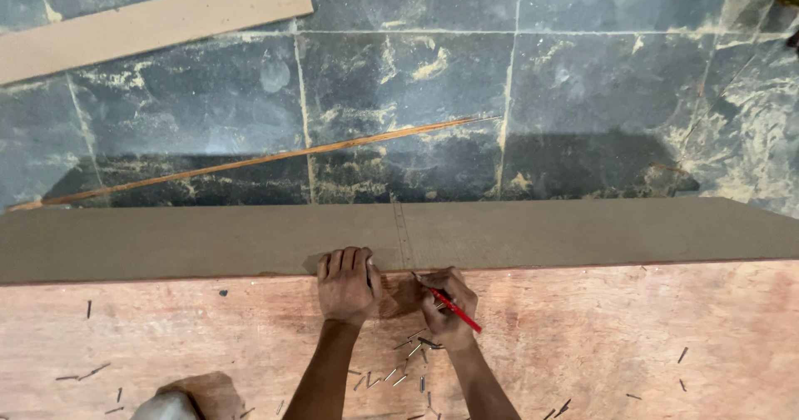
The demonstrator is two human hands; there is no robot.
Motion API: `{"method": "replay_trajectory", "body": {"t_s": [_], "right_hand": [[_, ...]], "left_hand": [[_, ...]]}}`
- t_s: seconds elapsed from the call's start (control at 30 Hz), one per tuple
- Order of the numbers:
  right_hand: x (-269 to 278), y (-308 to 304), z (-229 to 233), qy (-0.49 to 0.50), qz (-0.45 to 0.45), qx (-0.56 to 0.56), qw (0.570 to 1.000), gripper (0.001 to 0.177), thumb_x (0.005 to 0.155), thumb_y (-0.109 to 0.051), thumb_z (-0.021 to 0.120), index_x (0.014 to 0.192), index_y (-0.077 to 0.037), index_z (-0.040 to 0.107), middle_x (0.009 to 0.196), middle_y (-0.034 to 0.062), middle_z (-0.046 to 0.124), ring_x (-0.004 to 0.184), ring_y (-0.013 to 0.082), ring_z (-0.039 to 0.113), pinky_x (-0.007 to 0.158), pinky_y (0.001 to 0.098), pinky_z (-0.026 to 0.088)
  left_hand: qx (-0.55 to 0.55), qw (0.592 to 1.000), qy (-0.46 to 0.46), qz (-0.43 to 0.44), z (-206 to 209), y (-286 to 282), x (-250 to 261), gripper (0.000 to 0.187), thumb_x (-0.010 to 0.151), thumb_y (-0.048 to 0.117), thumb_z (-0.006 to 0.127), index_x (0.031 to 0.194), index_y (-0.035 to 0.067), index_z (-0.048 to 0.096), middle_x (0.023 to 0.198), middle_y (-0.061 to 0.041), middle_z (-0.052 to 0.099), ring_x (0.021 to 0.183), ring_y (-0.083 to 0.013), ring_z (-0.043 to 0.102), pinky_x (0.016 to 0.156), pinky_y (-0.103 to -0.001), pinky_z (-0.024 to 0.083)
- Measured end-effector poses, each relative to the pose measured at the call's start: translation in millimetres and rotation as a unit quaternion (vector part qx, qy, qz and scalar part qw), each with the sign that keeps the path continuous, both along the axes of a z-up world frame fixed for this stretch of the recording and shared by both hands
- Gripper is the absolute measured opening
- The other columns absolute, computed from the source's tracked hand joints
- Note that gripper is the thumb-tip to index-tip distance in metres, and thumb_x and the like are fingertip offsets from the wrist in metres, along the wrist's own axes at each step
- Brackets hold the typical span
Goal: The person hammers nails into a wooden plank attached to a large sheet of plywood. They then use a red pencil and a straight edge to mark lines on the plywood and continue hammering nails along the marked lines.
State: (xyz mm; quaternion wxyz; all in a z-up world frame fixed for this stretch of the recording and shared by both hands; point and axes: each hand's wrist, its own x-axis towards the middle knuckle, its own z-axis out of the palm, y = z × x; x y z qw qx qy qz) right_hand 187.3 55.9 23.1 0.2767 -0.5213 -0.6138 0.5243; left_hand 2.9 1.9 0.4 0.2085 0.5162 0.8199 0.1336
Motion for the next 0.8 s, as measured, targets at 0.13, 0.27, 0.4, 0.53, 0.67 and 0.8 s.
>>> {"method": "replay_trajectory", "body": {"t_s": [0.13,0.27,0.4,0.53,0.67,0.8], "right_hand": [[4,-8,0,0.074,-0.01,-0.004,0.997,0.029,0.084,0.016,0.056,0.109,0.004,0.067,0.101,0.0147,0.067,0.08,0.0193,0.066,0.071,0.0254,0.055],[13,-16,6,-0.071,0.033,0.169,0.983,0.042,0.085,0.014,0.046,0.118,0.002,0.067,0.12,0.0218,0.064,0.113,0.0337,0.065,0.077,0.0308,0.06],[20,-25,-8,-0.081,0.057,0.201,0.975,0.03,0.101,0.001,0.055,0.13,0.0,0.063,0.138,0.0201,0.062,0.132,0.0384,0.058,0.107,0.043,0.052],[30,-35,-37,0.003,0.029,0.063,0.998,0.027,0.108,-0.003,0.055,0.133,-0.005,0.065,0.128,0.0132,0.063,0.112,0.0255,0.065,0.096,0.0321,0.057],[38,-27,-38,0.236,-0.062,-0.1,0.965,0.018,0.11,-0.023,0.057,0.114,-0.006,0.062,0.102,0.0104,0.066,0.086,0.0204,0.06,0.071,0.0314,0.052],[34,-26,8,-0.138,0.18,0.233,0.946,0.02,0.109,-0.025,0.058,0.115,-0.007,0.063,0.094,0.0116,0.068,0.078,0.0229,0.063,0.065,0.0338,0.053]], "left_hand": [[0.01,1.0,0.004,-0.002,-1,-3,-1,0.022,0.088,0.022,0.058,0.101,0.009,0.071,0.101,-0.009,0.069,0.102,-0.0296,0.061,0.102,-0.048,0.041],[-0.004,1.0,0.001,-0.012,-7,-9,1,0.024,0.091,0.022,0.055,0.1,0.007,0.071,0.099,-0.01,0.068,0.101,-0.0302,0.061,0.099,-0.048,0.042],[-0.021,0.998,0.038,-0.051,-17,-8,0,0.031,0.097,0.027,0.051,0.103,0.004,0.071,0.101,-0.016,0.068,0.099,-0.0293,0.061,0.098,-0.047,0.043],[-0.01,1.0,-0.016,-0.023,-9,-2,2,0.038,0.093,0.032,0.053,0.115,0.003,0.065,0.112,-0.019,0.067,0.111,-0.0353,0.06,0.101,-0.054,0.039],[0.143,0.986,-0.085,0.032,41,-38,30,0.051,0.09,0.026,0.061,0.133,0.0,0.055,0.125,-0.025,0.061,0.119,-0.0415,0.056,0.104,-0.061,0.033],[0.235,0.963,-0.133,0.021,123,-165,85,0.053,0.087,0.023,0.072,0.132,0.002,0.057,0.12,-0.026,0.064,0.112,-0.0434,0.058,0.1,-0.056,0.043]]}}
